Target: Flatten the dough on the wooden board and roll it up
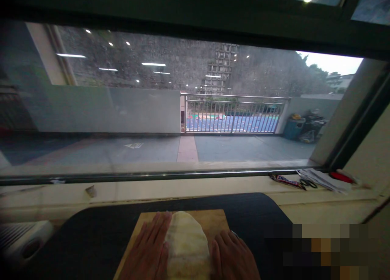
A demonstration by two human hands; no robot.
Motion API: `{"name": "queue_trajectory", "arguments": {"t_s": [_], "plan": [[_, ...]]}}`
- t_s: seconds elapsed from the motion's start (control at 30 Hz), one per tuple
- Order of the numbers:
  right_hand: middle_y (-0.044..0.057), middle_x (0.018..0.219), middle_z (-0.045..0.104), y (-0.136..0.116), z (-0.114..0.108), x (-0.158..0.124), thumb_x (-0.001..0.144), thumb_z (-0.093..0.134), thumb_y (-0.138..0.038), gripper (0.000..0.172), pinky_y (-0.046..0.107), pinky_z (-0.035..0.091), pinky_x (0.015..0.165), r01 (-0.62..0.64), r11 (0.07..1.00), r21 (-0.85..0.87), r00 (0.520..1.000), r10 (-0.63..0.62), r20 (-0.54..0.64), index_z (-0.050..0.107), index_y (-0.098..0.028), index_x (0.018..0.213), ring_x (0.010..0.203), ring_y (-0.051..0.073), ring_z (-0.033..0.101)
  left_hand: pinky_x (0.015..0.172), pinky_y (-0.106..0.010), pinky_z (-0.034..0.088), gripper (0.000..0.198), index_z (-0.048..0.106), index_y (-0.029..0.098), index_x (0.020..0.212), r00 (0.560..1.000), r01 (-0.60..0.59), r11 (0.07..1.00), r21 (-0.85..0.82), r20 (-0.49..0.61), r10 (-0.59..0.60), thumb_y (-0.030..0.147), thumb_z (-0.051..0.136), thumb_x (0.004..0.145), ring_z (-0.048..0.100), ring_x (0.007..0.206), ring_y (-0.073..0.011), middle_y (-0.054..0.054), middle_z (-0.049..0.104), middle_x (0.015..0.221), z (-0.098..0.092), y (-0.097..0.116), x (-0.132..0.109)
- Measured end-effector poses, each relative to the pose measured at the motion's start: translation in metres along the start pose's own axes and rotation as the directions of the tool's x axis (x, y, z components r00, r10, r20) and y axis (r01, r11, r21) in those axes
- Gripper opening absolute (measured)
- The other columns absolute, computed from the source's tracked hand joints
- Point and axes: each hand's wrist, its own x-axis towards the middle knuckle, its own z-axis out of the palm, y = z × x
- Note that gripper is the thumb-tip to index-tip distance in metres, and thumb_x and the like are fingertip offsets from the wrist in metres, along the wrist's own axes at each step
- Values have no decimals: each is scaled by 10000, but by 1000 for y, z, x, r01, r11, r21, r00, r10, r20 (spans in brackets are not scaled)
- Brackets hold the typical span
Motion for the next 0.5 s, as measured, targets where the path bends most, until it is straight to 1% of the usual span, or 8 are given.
{"name": "queue_trajectory", "arguments": {"t_s": [0.07,0.13,0.23,0.3,0.4,0.47,0.5], "plan": [[-14,776,660,0,3,-5,966,370,-155,238,301,421,701,-29,999,-22,999,28,-30,546,-265,851,724,176,631,1017,-418,457,622,382,128,1486,1000,-9,999,53,-7,10,224,456,876,540,1310,-270,-81,583,1430,-2,1,4],[-22,771,658,0,1,-6,969,380,-174,225,296,415,664,-16,1000,-23,999,15,-29,547,-272,855,704,171,633,1020,-429,452,611,401,118,1473,1000,-22,997,73,-2,22,226,459,875,542,1307,-281,-92,579,1432,-6,2,5],[-41,763,665,-1,-11,-2,969,386,-165,235,298,406,644,12,1000,-15,999,-11,41,562,-278,862,680,161,640,1014,-400,474,591,390,92,1471,999,-28,998,52,-18,29,246,455,904,562,1290,-259,-116,601,1406,-10,2,0],[-37,793,680,-1,-20,5,963,383,-150,248,304,411,674,23,1000,-15,995,-21,101,582,-275,881,711,164,649,993,-370,500,596,354,77,1486,999,-35,999,34,-34,37,270,448,930,581,1270,-242,-123,624,1377,-11,4,-8],[-25,820,685,-3,-23,8,960,382,-143,266,305,418,703,-5,1000,-9,988,6,153,594,-271,863,745,167,644,989,-366,516,648,267,41,1522,999,-46,998,45,-1,47,297,434,951,575,1276,-258,-141,612,1387,-9,6,-20],[-24,812,684,-3,-18,1,966,385,-158,264,303,420,694,-31,999,-26,992,33,121,589,-276,848,744,168,639,956,-370,536,673,236,29,1534,997,-80,993,85,-2,81,299,421,946,594,1250,-274,-134,618,1381,-4,5,-26],[-21,821,688,-3,-13,-6,974,387,-181,251,305,421,688,-30,998,-48,996,34,83,590,-281,866,752,174,641,934,-365,547,677,235,35,1538,994,-104,989,106,-12,106,297,420,942,610,1229,-275,-120,627,1373,-1,4,-28]]}}
